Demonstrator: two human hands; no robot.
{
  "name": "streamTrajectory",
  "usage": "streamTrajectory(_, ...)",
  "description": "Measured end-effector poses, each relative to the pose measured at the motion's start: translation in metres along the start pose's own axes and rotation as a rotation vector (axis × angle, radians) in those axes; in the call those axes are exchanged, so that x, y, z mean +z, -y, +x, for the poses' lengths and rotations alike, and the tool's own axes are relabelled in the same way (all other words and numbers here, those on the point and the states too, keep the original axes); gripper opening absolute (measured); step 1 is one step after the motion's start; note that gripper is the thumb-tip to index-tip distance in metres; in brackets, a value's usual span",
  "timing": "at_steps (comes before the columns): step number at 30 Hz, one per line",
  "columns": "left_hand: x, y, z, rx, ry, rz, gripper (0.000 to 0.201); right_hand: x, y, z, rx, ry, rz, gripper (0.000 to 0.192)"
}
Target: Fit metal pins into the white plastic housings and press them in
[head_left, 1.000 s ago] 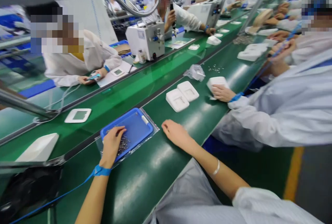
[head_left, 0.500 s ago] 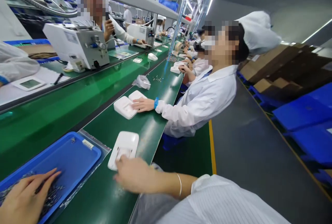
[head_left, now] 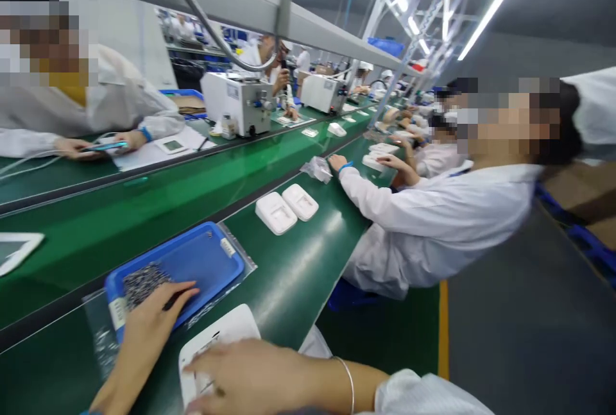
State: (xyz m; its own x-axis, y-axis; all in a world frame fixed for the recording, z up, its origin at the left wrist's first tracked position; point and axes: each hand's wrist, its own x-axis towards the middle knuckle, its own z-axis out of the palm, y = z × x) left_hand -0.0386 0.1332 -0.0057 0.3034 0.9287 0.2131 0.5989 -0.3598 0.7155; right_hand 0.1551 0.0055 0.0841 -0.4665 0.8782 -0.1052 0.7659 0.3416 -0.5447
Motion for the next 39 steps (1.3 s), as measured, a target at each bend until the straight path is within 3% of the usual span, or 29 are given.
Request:
streamTrajectory(5,0.000,-0.032,-0.006,-0.011,0.068,-0.232,0.027,-0.020,-0.006,0.031,0.254,-0.130,-0.130,0.037)
streamTrajectory(13,0.002,-0.038,-0.006,0.039,0.075,-0.180,0.005,-0.028,-0.029,0.056,0.221,-0.099,-0.025,0.029)
streamTrajectory(20,-0.001,-0.038,-0.014,0.234,0.189,0.016,0.016,-0.050,-0.041,0.060,0.195,0.045,0.249,0.024)
streamTrajectory(25,-0.003,-0.046,-0.012,0.314,0.245,0.050,0.020,-0.053,-0.046,0.063,0.230,0.048,0.340,0.018)
streamTrajectory(30,-0.009,-0.052,-0.004,0.140,0.215,-0.055,0.029,-0.043,-0.046,0.040,0.350,-0.052,0.321,0.013)
streamTrajectory(32,-0.010,-0.050,-0.004,0.106,0.229,-0.110,0.036,-0.035,-0.043,0.025,0.312,-0.145,0.292,0.013)
streamTrajectory(34,-0.012,-0.049,-0.010,0.224,0.211,-0.059,0.047,-0.027,-0.036,0.010,0.273,-0.155,0.284,0.011)
streamTrajectory(36,-0.014,-0.052,-0.023,0.307,0.196,-0.054,0.052,-0.019,-0.027,-0.006,0.269,-0.083,0.273,0.010)
streamTrajectory(39,-0.016,-0.057,-0.053,0.362,0.306,-0.130,0.056,-0.006,-0.016,-0.025,0.256,-0.001,0.173,0.012)
